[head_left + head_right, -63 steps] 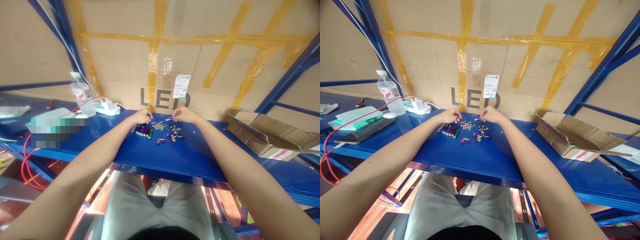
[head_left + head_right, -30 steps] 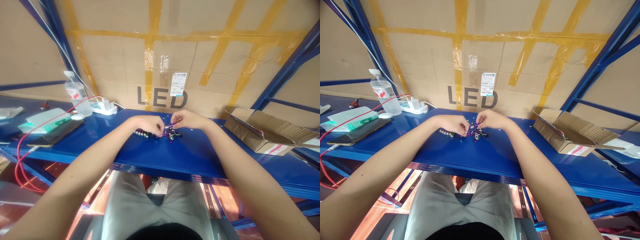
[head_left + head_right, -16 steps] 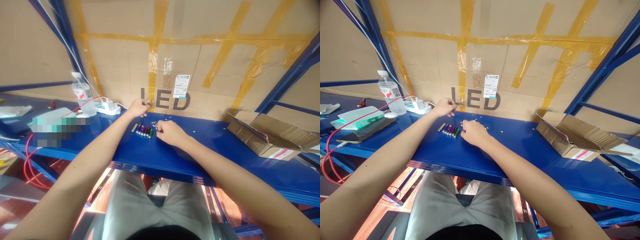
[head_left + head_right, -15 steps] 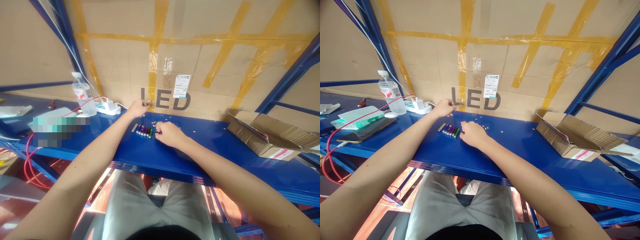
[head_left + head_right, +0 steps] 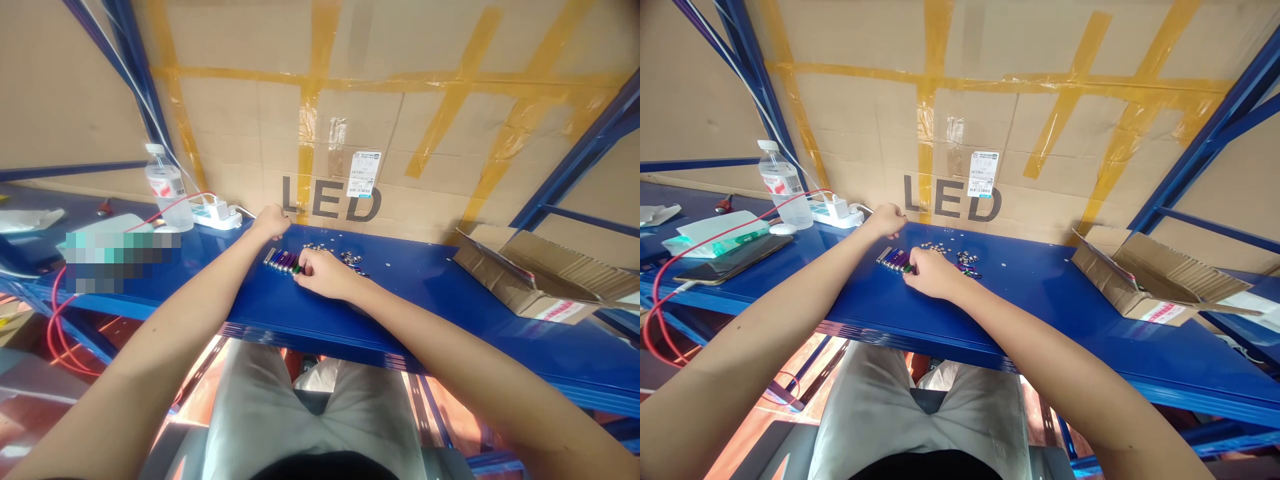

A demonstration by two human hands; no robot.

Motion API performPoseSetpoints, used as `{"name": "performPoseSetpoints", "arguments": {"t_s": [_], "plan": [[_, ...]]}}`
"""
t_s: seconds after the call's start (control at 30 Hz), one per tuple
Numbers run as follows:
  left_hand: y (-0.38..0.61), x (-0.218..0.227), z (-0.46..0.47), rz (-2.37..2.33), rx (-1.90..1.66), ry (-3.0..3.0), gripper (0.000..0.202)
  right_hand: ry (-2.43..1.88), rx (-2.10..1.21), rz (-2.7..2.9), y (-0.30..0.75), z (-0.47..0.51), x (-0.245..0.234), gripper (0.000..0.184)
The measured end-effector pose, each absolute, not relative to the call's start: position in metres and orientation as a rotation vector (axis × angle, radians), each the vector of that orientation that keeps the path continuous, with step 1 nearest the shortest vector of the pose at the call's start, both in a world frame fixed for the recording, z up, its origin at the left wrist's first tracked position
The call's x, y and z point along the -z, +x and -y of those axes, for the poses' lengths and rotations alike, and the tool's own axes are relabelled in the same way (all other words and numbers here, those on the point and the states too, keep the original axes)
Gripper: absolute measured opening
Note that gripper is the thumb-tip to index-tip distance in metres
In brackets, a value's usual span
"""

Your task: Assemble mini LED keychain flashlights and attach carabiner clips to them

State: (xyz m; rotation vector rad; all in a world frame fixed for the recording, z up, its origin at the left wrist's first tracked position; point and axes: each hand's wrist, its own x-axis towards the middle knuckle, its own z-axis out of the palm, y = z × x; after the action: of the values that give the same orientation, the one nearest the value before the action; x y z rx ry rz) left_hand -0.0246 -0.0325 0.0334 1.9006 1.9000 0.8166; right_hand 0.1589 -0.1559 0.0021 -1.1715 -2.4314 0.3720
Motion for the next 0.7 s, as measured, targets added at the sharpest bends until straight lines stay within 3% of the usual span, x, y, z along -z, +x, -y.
{"name": "performPoseSetpoints", "arguments": {"t_s": [0.17, 0.43, 0.53, 0.7], "plan": [[-0.022, -0.035, 0.036, -1.825, -0.867, 1.916, 0.018, -1.135, -0.49, 2.379, 0.162, 0.151, -0.001, 0.01], [0.005, -0.039, 0.062, -1.03, -0.882, 2.044, 0.011, -1.275, -0.694, 1.864, 0.221, 0.13, -0.03, 0.016], [0.022, -0.036, 0.073, -0.96, -0.911, 2.144, 0.006, -1.208, -0.789, 1.832, 0.234, 0.124, -0.031, 0.022], [0.04, -0.029, 0.081, -0.843, -0.985, 2.104, 0.006, -1.196, -0.76, 1.895, 0.233, 0.119, -0.021, 0.014]]}}
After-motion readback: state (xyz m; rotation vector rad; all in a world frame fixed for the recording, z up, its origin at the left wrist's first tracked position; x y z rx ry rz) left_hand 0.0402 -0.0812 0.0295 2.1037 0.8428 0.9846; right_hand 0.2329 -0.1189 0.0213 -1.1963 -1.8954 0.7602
